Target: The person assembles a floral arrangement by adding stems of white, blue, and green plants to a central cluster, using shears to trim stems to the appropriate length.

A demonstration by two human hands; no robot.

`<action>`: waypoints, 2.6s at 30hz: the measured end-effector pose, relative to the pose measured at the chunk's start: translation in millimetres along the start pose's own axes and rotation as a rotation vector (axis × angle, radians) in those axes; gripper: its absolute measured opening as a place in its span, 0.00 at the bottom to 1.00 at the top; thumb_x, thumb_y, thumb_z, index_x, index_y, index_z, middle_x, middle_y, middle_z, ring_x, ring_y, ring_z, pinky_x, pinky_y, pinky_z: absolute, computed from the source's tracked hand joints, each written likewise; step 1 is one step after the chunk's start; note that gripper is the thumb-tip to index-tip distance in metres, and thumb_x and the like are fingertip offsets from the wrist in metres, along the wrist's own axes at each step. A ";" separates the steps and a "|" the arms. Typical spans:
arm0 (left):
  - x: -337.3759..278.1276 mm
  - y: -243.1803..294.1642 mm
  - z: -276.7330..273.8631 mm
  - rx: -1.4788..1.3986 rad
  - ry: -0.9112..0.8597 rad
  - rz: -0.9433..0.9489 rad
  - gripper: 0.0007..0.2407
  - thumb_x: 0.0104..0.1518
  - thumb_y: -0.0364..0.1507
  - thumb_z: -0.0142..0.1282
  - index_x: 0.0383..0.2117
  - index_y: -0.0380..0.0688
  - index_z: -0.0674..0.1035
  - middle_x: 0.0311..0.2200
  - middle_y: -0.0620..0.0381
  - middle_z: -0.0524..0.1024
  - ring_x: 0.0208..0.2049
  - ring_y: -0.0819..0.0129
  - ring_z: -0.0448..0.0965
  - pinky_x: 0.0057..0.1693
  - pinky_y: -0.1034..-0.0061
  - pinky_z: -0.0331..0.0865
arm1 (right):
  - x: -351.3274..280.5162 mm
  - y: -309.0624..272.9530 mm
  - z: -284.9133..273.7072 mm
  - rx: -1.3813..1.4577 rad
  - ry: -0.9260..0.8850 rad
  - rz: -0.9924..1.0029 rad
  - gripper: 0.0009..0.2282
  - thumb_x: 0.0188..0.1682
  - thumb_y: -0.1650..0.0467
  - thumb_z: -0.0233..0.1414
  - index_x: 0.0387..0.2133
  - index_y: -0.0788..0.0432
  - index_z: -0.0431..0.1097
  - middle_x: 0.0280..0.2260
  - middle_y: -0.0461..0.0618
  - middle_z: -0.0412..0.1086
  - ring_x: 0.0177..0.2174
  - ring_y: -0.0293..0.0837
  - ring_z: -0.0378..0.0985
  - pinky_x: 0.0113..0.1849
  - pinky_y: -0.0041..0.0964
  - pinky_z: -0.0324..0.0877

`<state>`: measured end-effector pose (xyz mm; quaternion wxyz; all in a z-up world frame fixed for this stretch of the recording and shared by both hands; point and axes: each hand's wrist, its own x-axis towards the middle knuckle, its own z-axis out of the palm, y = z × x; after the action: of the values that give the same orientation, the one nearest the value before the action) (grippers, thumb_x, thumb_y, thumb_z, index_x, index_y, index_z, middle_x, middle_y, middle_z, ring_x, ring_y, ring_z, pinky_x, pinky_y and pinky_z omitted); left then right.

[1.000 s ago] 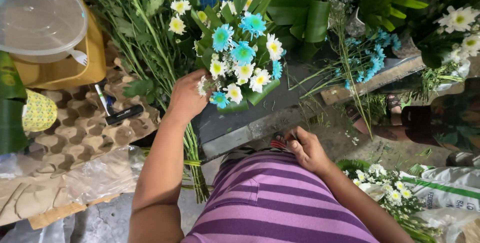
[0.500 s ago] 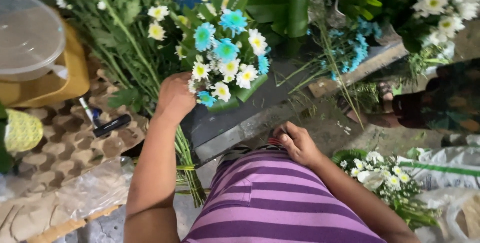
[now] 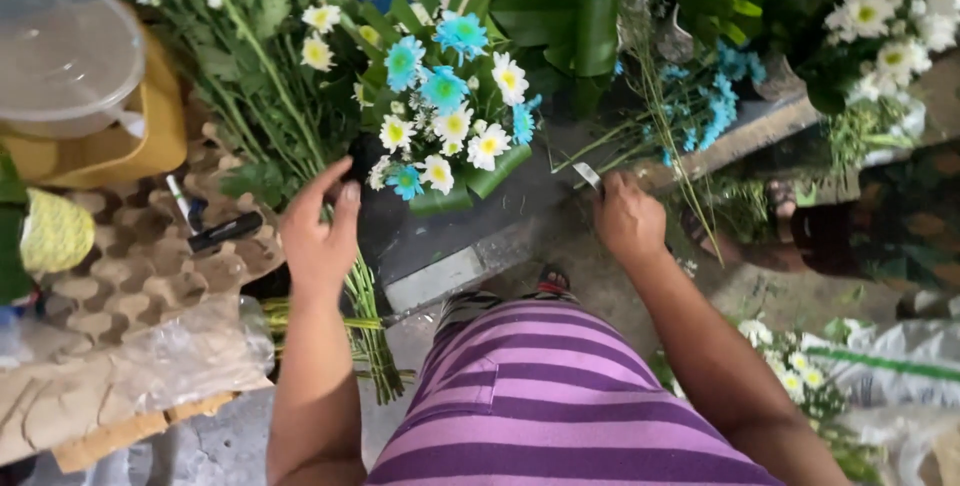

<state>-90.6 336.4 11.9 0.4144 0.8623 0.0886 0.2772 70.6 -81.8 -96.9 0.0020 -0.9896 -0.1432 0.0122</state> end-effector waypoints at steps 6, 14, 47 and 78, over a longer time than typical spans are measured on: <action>-93.8 49.4 67.2 -0.235 0.148 -0.213 0.09 0.67 0.24 0.60 0.50 0.44 0.88 0.38 0.48 0.88 0.39 0.56 0.87 0.54 0.63 0.77 | -10.3 25.4 -15.2 0.712 -0.025 0.094 0.09 0.61 0.66 0.58 0.41 0.60 0.78 0.20 0.58 0.72 0.27 0.66 0.83 0.29 0.59 0.74; -71.7 144.4 160.8 -0.484 -0.182 -0.259 0.14 0.68 0.34 0.65 0.57 0.47 0.86 0.37 0.53 0.87 0.33 0.65 0.85 0.42 0.71 0.77 | -73.7 43.0 -58.3 1.191 0.137 -0.141 0.04 0.58 0.71 0.62 0.40 0.59 0.82 0.26 0.53 0.77 0.28 0.41 0.75 0.32 0.38 0.71; -108.5 182.8 154.9 -0.889 0.321 -0.663 0.07 0.62 0.27 0.69 0.39 0.35 0.90 0.31 0.38 0.88 0.33 0.54 0.92 0.45 0.67 0.86 | -37.3 -20.6 -105.7 1.101 -0.159 -0.981 0.20 0.61 0.57 0.38 0.43 0.58 0.73 0.29 0.59 0.74 0.28 0.65 0.77 0.34 0.54 0.75; 75.1 34.6 -0.4 -0.036 -0.226 -0.227 0.06 0.63 0.31 0.68 0.43 0.50 0.91 0.38 0.46 0.87 0.44 0.46 0.88 0.51 0.51 0.78 | -101.1 -23.8 -56.4 0.866 -0.220 -0.116 0.09 0.57 0.63 0.61 0.42 0.54 0.82 0.31 0.62 0.82 0.36 0.67 0.86 0.38 0.57 0.77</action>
<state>-31.1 343.2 68.9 0.4659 0.8648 0.1335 0.1312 -31.6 -87.6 -38.0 0.4012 -0.8808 -0.1796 0.1762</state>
